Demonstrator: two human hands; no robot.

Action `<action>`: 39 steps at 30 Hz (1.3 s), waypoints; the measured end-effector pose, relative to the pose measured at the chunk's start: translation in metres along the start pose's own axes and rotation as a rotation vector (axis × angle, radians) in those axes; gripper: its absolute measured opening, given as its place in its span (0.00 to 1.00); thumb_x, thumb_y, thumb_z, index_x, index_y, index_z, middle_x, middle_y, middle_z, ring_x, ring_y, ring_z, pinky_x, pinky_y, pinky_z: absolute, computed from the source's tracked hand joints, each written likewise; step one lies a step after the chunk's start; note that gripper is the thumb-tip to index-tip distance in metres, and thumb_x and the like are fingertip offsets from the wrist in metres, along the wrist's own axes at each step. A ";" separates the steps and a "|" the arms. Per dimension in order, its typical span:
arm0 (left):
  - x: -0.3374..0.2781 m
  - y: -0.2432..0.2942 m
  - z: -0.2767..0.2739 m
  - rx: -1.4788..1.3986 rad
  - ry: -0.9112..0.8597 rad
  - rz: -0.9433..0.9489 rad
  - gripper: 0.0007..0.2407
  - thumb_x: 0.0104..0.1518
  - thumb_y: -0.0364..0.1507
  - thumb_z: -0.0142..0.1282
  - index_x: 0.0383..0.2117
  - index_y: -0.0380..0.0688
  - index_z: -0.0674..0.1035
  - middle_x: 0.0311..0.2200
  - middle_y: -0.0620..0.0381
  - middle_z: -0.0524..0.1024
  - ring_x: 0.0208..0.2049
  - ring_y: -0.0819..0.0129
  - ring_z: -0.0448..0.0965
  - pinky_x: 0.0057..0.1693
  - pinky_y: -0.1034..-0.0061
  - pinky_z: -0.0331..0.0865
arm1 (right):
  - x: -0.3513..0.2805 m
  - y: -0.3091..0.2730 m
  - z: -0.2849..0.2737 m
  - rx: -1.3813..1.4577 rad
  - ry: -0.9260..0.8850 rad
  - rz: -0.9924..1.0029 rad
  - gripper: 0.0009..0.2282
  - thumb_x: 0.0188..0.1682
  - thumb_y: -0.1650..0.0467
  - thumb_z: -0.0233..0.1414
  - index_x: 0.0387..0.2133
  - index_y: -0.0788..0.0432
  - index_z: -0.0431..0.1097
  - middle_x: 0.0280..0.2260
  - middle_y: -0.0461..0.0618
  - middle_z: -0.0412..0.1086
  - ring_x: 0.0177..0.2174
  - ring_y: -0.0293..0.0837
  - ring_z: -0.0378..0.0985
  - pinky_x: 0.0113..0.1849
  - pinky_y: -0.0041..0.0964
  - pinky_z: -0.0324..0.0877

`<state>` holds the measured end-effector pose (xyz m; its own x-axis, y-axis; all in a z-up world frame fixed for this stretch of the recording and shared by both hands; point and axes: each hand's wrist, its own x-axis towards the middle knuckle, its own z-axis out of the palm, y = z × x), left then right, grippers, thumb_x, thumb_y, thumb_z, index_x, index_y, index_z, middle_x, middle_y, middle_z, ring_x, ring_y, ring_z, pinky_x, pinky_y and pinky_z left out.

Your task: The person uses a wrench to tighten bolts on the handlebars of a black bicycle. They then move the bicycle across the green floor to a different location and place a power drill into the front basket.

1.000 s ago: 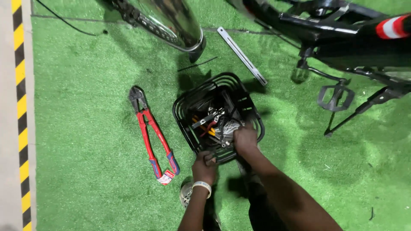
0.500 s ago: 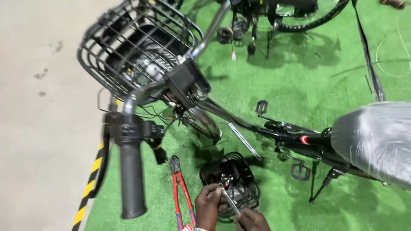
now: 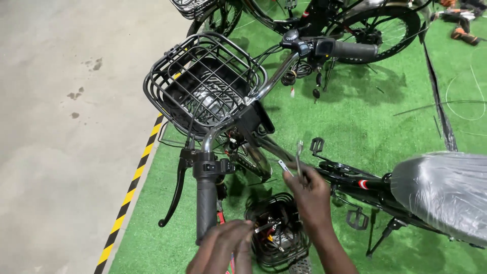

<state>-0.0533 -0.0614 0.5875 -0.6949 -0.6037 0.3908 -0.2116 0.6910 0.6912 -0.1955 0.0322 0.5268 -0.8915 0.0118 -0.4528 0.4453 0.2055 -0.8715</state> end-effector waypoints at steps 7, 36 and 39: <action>0.052 -0.031 0.006 -0.004 -0.366 -0.630 0.19 0.55 0.44 0.43 0.49 0.49 0.70 0.35 0.59 0.76 0.30 0.67 0.79 0.34 0.71 0.76 | 0.078 -0.041 0.030 -0.102 -0.108 -0.190 0.15 0.48 0.62 0.50 0.41 0.61 0.72 0.25 0.45 0.63 0.26 0.40 0.62 0.31 0.34 0.60; -0.053 -0.106 0.127 -0.756 -0.785 -0.553 0.39 0.49 0.23 0.56 0.57 0.43 0.33 0.50 0.53 0.68 0.46 0.72 0.72 0.53 0.80 0.65 | -0.100 -0.060 0.082 -0.065 0.060 -0.399 0.12 0.41 0.75 0.57 0.39 0.56 0.78 0.22 0.55 0.67 0.28 0.42 0.68 0.33 0.37 0.70; -0.014 -0.103 0.075 -0.763 -0.952 -0.530 0.28 0.50 0.22 0.55 0.49 0.45 0.46 0.44 0.55 0.70 0.42 0.73 0.71 0.49 0.79 0.65 | -0.100 -0.061 0.094 0.200 0.000 -0.215 0.09 0.46 0.74 0.51 0.39 0.62 0.74 0.19 0.59 0.71 0.09 0.38 0.61 0.09 0.27 0.57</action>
<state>-0.0732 -0.0944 0.4657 -0.9212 -0.0009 -0.3891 -0.3860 -0.1231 0.9142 -0.1255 -0.0731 0.6077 -0.9672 -0.0113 -0.2538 0.2537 0.0058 -0.9673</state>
